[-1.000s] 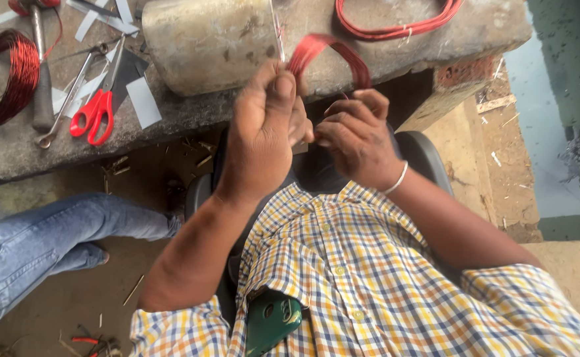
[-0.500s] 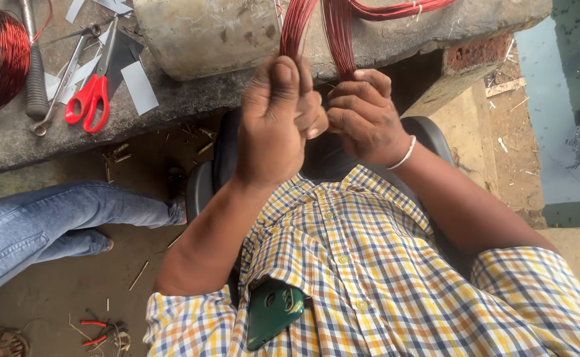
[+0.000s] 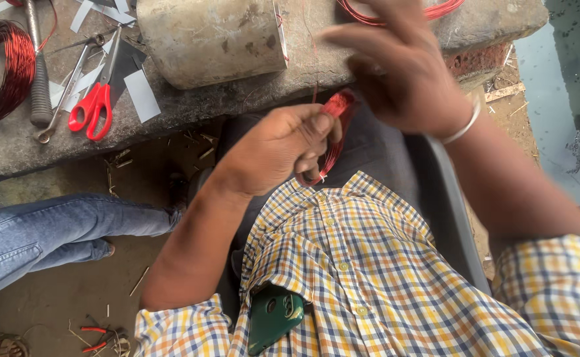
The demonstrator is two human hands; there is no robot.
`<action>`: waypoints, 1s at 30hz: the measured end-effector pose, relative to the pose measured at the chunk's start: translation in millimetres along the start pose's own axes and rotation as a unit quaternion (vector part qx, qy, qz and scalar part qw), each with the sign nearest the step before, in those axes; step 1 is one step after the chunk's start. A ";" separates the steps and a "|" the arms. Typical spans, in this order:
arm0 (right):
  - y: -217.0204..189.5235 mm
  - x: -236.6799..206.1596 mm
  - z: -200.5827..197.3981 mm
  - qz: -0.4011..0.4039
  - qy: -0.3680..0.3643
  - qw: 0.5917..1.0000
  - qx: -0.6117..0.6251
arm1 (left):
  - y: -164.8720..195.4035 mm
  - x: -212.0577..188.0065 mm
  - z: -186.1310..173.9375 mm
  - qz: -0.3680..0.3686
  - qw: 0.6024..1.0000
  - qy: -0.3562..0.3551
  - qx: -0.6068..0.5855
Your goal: The person sits at a stone workbench and hammers red enameled copper wire inside a metal cylinder mold to compact the coil, then pulls the formed wire coil out of the cylinder. They gather and fold the bundle of wire by hand, then cut a strip of paper with scissors.
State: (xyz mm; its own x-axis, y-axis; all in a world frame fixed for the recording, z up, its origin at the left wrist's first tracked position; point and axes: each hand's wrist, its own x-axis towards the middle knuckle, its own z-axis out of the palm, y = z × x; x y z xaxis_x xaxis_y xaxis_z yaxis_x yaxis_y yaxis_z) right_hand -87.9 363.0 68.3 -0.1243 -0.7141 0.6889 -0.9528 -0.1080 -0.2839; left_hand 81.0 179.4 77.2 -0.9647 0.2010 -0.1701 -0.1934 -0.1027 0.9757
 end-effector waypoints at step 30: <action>-34.3 -13.3 -0.3 -0.005 0.050 0.992 0.112 | -1.5 -9.3 41.5 0.330 0.935 -0.057 0.117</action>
State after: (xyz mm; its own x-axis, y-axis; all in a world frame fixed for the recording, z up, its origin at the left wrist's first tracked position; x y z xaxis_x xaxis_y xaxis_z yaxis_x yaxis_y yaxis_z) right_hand -53.6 376.5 69.1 -0.1533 -0.6411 0.7520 -0.8701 -0.2732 -0.4103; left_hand 97.7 218.1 83.0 -0.8325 0.2734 0.4819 0.4938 -0.0283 0.8691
